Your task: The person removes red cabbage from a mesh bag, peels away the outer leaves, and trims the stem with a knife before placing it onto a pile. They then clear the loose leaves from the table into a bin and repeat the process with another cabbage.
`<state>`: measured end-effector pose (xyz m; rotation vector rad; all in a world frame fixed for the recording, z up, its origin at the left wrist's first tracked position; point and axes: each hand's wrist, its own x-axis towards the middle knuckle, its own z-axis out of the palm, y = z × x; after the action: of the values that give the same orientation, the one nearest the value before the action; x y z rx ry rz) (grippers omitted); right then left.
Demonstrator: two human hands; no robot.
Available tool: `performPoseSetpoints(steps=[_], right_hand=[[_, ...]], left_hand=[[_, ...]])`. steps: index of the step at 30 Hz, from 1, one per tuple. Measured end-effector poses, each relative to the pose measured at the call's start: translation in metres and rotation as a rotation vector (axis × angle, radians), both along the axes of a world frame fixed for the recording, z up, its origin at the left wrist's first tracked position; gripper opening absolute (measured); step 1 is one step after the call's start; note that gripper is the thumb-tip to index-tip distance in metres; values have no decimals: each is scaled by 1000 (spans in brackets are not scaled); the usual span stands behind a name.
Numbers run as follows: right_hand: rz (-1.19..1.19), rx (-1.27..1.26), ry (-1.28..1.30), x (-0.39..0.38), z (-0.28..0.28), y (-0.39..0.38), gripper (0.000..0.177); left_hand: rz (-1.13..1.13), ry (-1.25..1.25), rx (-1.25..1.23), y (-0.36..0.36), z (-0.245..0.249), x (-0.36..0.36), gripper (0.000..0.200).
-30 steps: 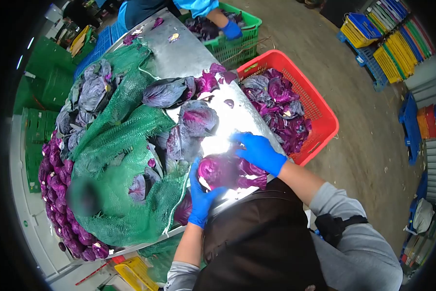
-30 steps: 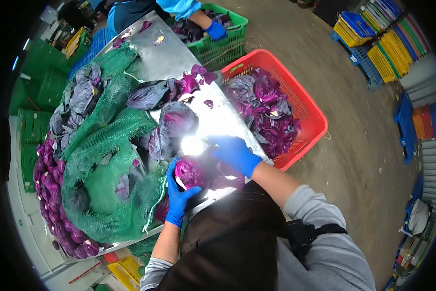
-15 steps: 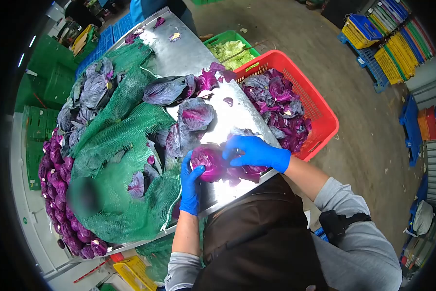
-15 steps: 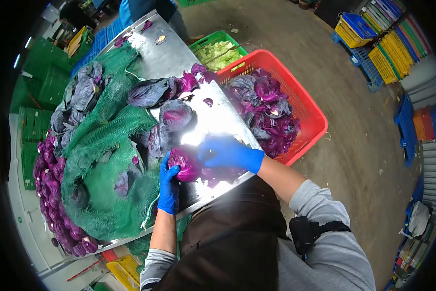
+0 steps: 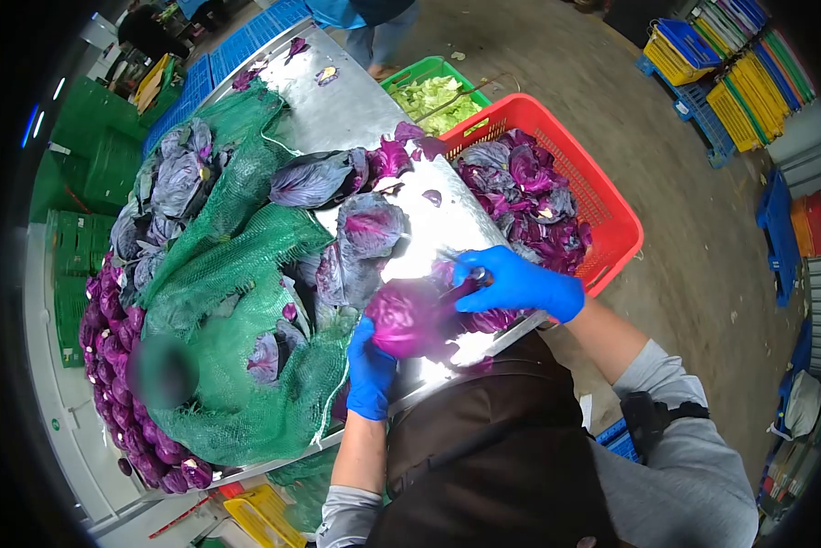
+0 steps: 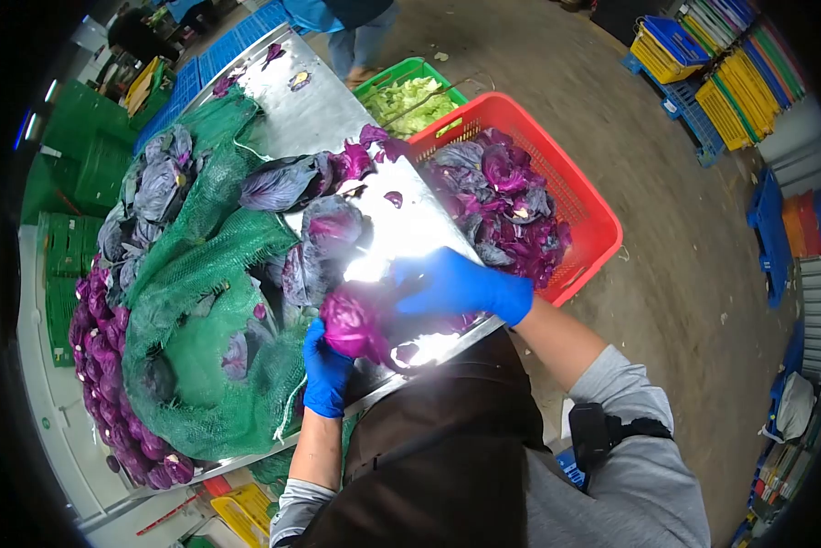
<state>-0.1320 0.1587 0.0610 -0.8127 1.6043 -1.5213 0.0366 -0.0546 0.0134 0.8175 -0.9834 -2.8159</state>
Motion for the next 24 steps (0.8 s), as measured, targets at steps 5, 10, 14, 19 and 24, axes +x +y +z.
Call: performPoseSetpoints(steps=[5,10,14,19,24], right_hand=[[-224,452,340,-36,-4,26,39],[-334,179,17,20,32,-20,42],[-294,98,423,51,18,-45,26],[-263,-162,-110,31,-29,-35,24],[-282,196,-549,48,31,-33,38]], left_hand=[[170,15,204,-14,3,-1,64],[192,70,200,-7,13,-5,65],[184,138,192,-2,10,-7,65],[215,99,300,-6,7,1,74],[184,222,191,-18,-3,17,76]])
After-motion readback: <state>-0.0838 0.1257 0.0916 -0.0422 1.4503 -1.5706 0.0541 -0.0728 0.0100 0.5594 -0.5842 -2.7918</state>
